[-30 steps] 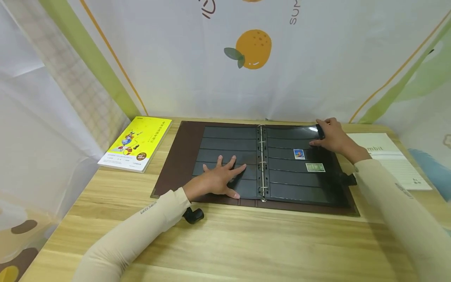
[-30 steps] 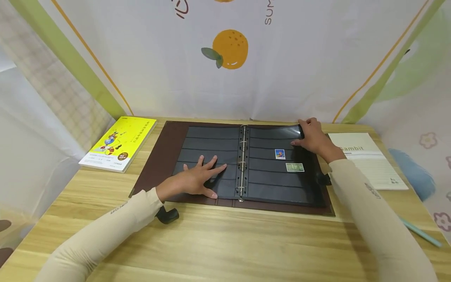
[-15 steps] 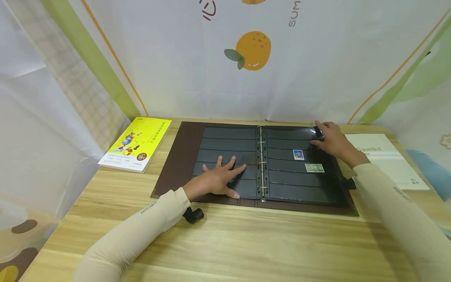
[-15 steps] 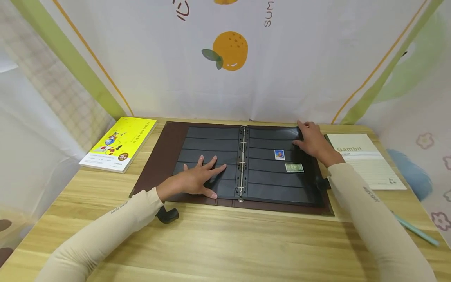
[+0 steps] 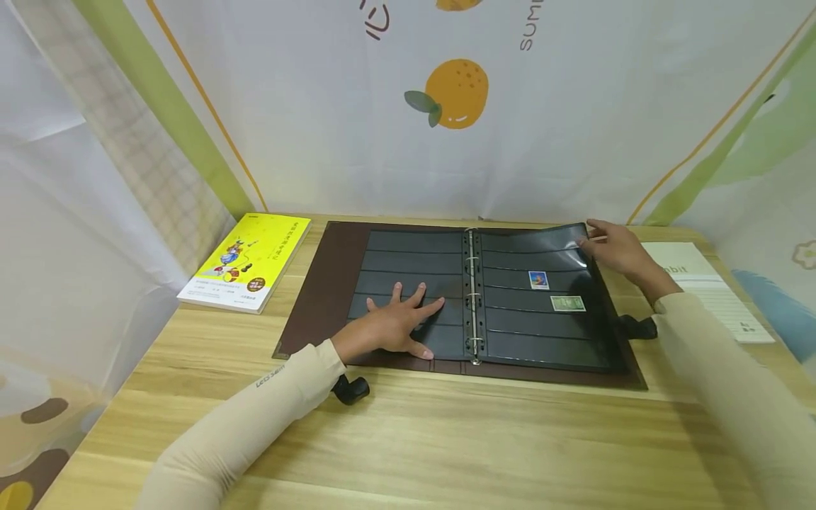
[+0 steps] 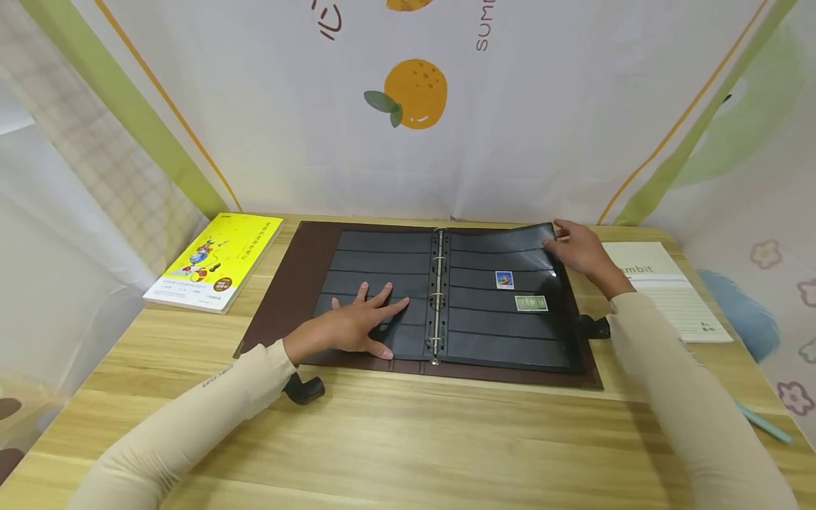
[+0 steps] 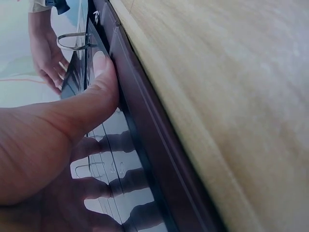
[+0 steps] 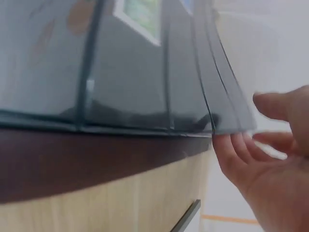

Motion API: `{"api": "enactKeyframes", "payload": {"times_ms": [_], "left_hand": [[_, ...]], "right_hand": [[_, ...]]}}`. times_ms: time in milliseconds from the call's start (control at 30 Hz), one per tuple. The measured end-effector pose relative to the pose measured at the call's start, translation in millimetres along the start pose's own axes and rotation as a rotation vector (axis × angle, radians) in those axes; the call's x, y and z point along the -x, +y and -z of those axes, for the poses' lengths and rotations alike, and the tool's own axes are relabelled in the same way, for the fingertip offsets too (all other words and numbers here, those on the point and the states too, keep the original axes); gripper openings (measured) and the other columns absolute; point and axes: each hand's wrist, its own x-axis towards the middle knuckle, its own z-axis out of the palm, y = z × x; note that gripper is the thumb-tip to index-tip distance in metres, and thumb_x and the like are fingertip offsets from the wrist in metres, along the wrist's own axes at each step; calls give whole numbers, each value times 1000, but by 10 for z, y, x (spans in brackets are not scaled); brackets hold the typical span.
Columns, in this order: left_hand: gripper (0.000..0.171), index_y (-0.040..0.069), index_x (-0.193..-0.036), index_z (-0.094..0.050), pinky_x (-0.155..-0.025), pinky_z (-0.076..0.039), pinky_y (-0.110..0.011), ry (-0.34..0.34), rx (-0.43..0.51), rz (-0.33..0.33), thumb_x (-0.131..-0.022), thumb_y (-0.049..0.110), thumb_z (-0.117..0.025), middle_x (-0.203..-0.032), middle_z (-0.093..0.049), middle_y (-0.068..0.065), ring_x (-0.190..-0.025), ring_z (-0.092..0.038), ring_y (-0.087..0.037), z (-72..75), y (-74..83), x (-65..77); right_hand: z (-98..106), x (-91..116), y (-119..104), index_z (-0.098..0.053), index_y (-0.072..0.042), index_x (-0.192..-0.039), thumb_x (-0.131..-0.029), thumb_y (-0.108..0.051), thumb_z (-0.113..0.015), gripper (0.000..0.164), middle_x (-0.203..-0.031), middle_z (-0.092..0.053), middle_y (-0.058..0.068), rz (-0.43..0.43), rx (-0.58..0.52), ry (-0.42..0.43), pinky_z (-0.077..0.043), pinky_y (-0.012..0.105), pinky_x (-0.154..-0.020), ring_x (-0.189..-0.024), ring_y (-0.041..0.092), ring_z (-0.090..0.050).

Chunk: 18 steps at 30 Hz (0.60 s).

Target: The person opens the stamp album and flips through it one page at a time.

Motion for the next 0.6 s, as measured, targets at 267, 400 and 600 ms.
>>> {"api": "enactKeyframes", "payload": {"times_ms": [267, 400, 600], "left_hand": [[98, 39, -163, -9, -109, -5, -85, -5, 1, 3, -88, 52, -71, -171, 10, -4, -154, 12, -46, 12, -29, 0], [99, 38, -163, -9, -108, -4, -85, -1, 8, -5, -88, 51, -71, -171, 11, -4, -154, 12, -47, 18, -32, -4], [99, 37, -163, -9, -107, -4, -86, 7, 13, -11, -88, 51, -72, -171, 10, -4, -153, 13, -48, 26, -23, -6]], "right_hand": [[123, 50, 154, 15, -15, -162, -110, -22, -41, 76, -161, -10, 40, -21, -350, -277, -47, 53, -108, -147, 54, -27], [143, 133, 248, 24, -32, -158, -110, -20, -42, 82, -161, -23, 34, -19, -587, -404, -56, 41, -97, -133, 33, -56], [137, 268, 326, 35, -45, -149, -109, 1, -28, 87, -146, -54, 10, 95, -1131, -687, -57, 37, -96, -120, 22, -67]]}}
